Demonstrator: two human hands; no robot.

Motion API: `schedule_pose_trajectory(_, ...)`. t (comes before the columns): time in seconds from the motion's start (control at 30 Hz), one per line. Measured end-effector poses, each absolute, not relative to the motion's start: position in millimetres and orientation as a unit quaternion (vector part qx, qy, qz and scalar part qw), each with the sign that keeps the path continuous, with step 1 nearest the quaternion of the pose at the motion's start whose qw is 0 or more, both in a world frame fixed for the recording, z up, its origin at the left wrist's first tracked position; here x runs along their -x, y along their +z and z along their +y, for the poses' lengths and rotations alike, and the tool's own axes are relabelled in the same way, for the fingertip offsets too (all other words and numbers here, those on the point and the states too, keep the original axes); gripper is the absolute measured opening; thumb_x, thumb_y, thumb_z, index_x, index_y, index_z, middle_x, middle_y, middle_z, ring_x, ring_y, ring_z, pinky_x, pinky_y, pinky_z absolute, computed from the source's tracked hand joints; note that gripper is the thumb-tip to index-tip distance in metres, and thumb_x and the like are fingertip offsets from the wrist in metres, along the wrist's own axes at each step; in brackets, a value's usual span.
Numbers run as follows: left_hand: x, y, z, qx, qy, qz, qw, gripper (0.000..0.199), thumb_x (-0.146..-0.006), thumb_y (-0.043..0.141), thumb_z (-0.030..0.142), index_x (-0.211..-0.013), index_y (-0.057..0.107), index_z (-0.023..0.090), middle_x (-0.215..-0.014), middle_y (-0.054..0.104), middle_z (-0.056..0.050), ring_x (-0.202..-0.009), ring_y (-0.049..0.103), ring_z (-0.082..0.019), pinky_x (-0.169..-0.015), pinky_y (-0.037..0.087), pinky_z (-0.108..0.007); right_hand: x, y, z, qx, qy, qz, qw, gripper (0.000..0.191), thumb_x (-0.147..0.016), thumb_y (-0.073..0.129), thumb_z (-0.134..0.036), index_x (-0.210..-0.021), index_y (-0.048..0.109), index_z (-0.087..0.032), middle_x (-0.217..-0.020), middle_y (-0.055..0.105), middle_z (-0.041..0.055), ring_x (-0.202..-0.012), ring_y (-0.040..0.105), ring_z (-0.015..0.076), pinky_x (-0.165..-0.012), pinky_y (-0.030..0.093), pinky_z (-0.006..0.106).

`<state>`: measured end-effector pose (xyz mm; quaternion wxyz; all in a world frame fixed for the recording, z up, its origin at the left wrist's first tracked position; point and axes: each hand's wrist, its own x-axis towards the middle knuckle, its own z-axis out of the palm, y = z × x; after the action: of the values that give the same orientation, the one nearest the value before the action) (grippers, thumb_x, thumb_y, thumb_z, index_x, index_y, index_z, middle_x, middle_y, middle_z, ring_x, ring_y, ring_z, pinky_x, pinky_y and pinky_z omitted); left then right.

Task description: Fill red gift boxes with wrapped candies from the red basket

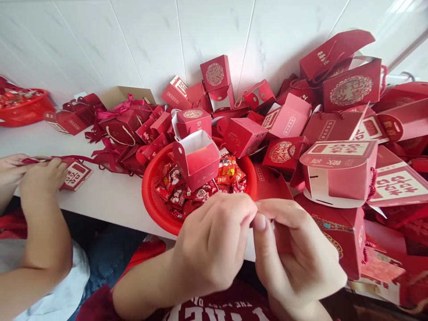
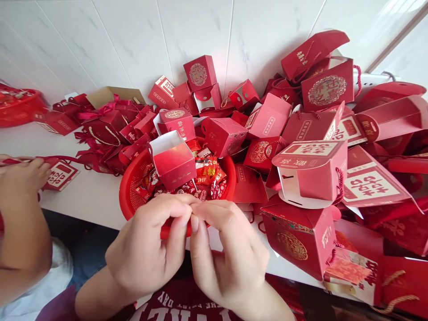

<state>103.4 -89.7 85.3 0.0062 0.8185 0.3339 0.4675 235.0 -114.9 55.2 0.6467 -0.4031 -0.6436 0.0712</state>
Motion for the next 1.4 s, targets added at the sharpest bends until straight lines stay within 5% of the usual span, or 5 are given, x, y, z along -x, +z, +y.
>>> schedule_pose_trajectory(0.27,-50,60,-43,-0.642,0.640,0.414,-0.079,0.015,-0.098,0.057,0.019,-0.112,0.058,0.024,-0.101,0.069,-0.004,-0.087,0.070,-0.016,-0.064,0.058,-0.030,-243,36,-76,0.441,0.150,-0.643,0.608,0.012,-0.097,0.064,-0.018,-0.086,0.060,-0.021,-0.075,0.062,-0.0032,-0.064,0.056,0.0111,-0.062,0.048,0.024)
schedule_pose_trajectory(0.43,2,47,1,-0.737,0.525,0.425,0.030,0.090,-0.074,0.087,0.044,-0.149,0.039,0.028,-0.150,0.051,-0.017,-0.132,0.059,-0.033,-0.091,0.062,-0.044,-244,29,-61,0.390,0.260,-0.748,0.470,0.016,-0.100,0.044,-0.009,-0.100,0.056,-0.019,-0.086,0.063,0.0009,-0.074,0.059,0.0126,-0.069,0.051,0.024)
schedule_pose_trajectory(0.8,-4,11,45,-0.820,0.388,0.395,0.142,0.130,-0.072,0.087,0.053,-0.165,0.000,0.029,-0.164,0.034,-0.021,-0.143,0.051,-0.039,-0.106,0.056,-0.049,-186,29,-15,0.327,0.295,-0.885,-0.152,0.036,-0.083,0.056,0.001,-0.109,0.076,-0.014,-0.101,0.078,0.0135,-0.087,0.075,0.0244,-0.071,0.055,0.028)
schedule_pose_trajectory(1.13,-2,4,45,-0.771,0.502,0.376,0.110,0.132,-0.067,0.087,0.061,-0.164,0.002,0.032,-0.167,0.027,-0.018,-0.148,0.043,-0.042,-0.114,0.048,-0.058,-157,29,-10,0.352,0.247,-0.888,-0.165,0.039,-0.102,0.052,-0.034,-0.122,0.073,-0.007,-0.113,0.075,0.0226,-0.105,0.074,0.0343,-0.086,0.059,0.041)
schedule_pose_trajectory(1.4,1,0,34,-0.755,0.511,0.393,0.122,0.131,-0.067,0.088,0.057,-0.164,0.004,0.030,-0.162,0.036,-0.019,-0.144,0.048,-0.041,-0.114,0.048,-0.059,-169,22,-10,0.352,0.209,-0.903,-0.135,0.027,-0.095,0.051,-0.006,-0.106,0.075,-0.011,-0.101,0.077,0.0161,-0.095,0.076,0.0294,-0.076,0.055,0.034)
